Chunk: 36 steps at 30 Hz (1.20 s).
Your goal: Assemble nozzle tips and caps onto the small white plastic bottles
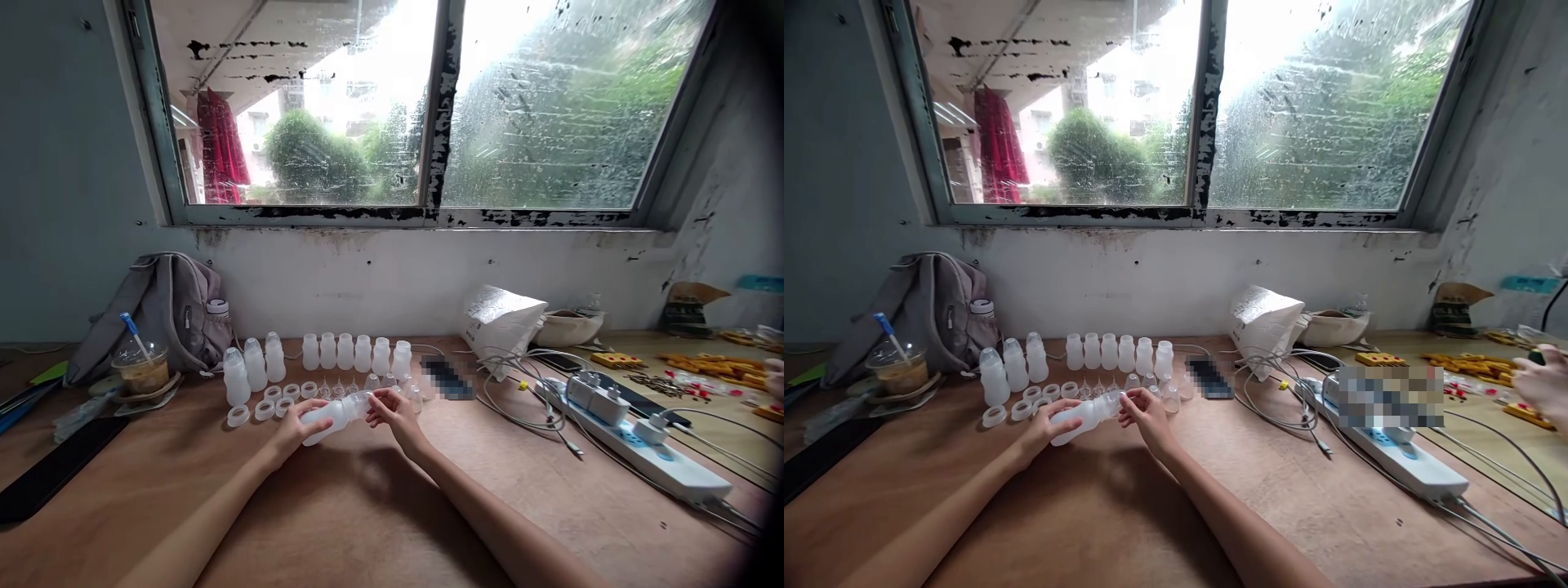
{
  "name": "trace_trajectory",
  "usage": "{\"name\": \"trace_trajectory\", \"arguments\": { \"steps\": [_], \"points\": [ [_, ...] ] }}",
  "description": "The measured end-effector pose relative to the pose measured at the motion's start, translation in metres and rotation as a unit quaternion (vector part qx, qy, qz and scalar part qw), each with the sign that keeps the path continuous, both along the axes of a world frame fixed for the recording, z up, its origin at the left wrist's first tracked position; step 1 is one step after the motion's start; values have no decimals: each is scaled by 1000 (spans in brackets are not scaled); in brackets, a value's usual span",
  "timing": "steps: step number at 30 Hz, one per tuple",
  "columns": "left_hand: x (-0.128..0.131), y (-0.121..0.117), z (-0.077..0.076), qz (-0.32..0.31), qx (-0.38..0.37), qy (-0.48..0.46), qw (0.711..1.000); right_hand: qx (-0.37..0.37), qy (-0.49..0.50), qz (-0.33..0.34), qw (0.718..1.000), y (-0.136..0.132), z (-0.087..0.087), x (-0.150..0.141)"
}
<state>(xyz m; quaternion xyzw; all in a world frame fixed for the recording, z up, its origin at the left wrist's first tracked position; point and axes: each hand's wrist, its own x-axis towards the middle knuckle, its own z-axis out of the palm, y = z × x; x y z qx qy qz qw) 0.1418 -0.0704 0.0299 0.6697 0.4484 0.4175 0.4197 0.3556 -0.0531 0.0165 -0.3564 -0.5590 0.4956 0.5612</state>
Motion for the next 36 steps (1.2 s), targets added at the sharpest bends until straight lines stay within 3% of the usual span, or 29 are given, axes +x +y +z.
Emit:
{"name": "trace_trajectory", "arguments": {
  "steps": [9,14,27,32,36],
  "points": [
    [1,-9,0,9,34,8,999,-51,-50,132,989,-15,13,5],
    [2,-12,-3,12,68,44,997,-41,-69,139,987,-13,13,6],
    [2,-11,-4,14,50,18,998,-25,-71,178,981,-15,15,4],
    [18,-17,-5,-2,43,-11,999,-52,9,152,987,-17,20,1],
    [36,-26,-5,-89,58,-29,994,-107,89,164,977,-17,26,-5]
  ]
}}
